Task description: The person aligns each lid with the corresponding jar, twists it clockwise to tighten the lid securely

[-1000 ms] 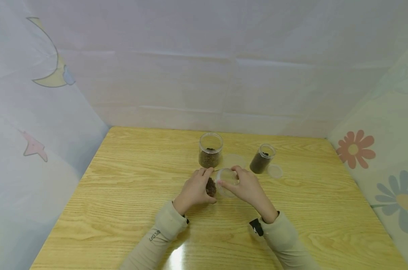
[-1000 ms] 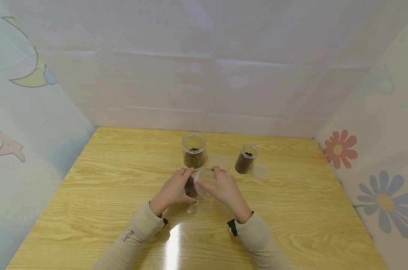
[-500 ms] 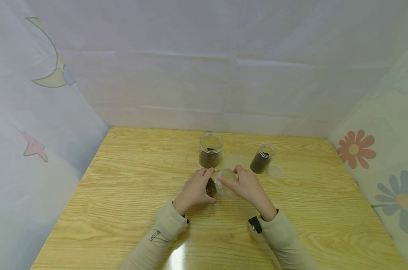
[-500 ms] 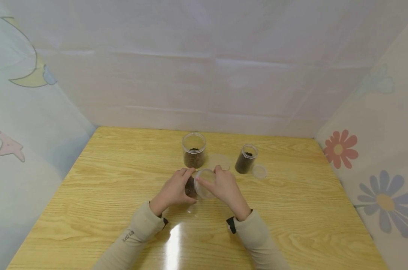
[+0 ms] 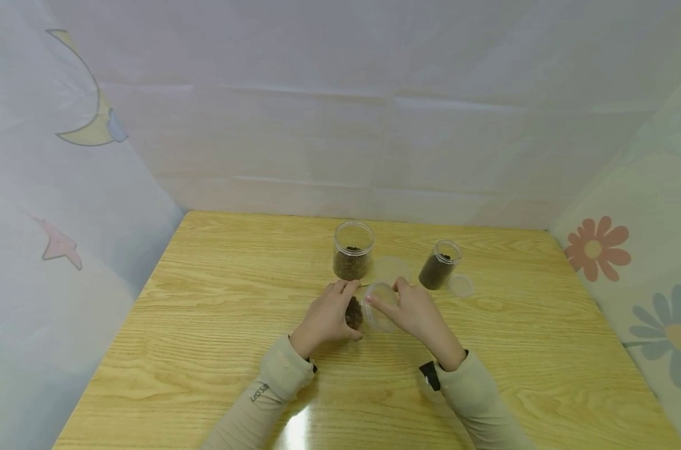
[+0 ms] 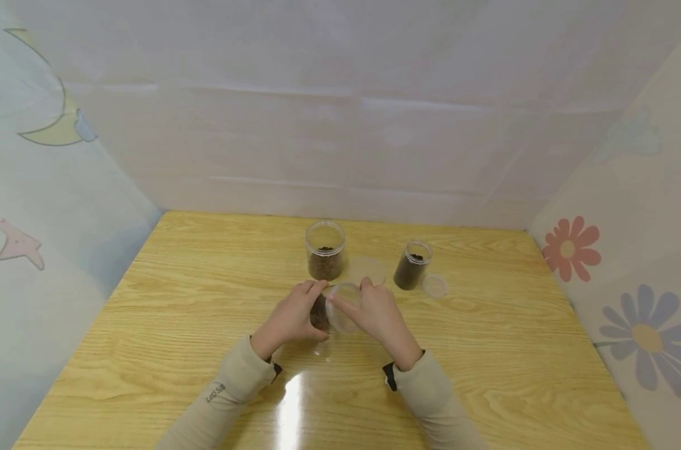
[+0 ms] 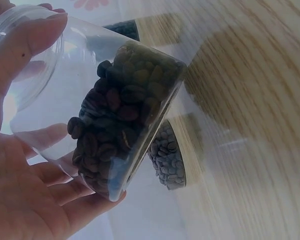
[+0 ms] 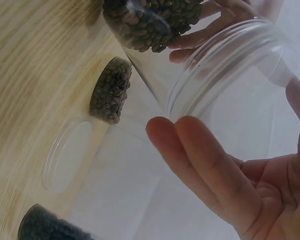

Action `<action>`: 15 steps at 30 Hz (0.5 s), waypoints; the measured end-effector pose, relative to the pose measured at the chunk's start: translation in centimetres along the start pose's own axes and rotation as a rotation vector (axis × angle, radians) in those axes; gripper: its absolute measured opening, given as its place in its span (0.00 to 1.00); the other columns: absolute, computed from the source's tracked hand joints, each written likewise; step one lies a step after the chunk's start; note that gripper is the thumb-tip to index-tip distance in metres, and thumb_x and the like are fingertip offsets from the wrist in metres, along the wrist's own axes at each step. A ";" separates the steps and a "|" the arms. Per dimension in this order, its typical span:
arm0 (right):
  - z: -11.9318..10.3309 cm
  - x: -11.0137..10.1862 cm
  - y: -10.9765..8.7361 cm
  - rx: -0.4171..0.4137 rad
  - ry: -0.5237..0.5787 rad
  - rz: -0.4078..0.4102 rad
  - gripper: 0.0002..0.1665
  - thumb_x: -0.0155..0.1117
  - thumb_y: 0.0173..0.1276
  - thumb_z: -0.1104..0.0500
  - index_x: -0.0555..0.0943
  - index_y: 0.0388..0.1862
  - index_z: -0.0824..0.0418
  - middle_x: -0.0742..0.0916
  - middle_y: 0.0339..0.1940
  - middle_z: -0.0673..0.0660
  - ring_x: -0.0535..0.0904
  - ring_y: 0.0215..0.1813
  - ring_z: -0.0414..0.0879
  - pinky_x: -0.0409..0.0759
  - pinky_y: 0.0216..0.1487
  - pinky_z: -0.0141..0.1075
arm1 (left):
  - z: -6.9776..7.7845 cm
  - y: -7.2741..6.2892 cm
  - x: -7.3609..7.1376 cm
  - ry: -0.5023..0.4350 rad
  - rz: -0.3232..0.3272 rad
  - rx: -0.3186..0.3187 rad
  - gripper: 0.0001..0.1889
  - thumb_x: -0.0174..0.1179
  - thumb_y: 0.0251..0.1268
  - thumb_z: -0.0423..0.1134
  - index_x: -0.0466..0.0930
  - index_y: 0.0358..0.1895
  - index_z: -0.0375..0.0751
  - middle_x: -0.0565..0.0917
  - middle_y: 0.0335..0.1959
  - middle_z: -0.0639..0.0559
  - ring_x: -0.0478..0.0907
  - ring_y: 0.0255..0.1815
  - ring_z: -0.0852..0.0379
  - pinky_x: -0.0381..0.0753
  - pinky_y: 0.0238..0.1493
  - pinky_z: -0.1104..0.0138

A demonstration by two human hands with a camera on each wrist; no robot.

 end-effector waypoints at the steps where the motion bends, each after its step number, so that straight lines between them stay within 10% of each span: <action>1: 0.1 0.0 0.0 0.002 -0.003 -0.001 0.39 0.57 0.59 0.36 0.73 0.43 0.73 0.71 0.10 0.52 0.62 0.11 0.41 0.65 0.14 0.32 | 0.0 0.0 0.0 -0.001 0.000 0.001 0.50 0.75 0.34 0.51 0.59 0.65 0.42 0.68 0.59 0.42 0.65 0.59 0.45 0.74 0.50 0.54; 15: 0.2 -1.0 -1.0 -0.150 0.061 -0.005 0.35 0.54 0.66 0.43 0.67 0.62 0.68 0.76 0.55 0.67 0.78 0.46 0.59 0.79 0.39 0.47 | -0.2 -0.2 -0.2 -0.025 0.002 -0.007 0.51 0.75 0.35 0.51 0.57 0.66 0.41 0.67 0.60 0.43 0.65 0.59 0.45 0.76 0.45 0.53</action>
Point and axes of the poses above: each hand's wrist, its own y-axis towards the middle knuckle, its own x-axis out of the palm, z = x × y, the point moved 10 cm from there along y, towards the middle knuckle
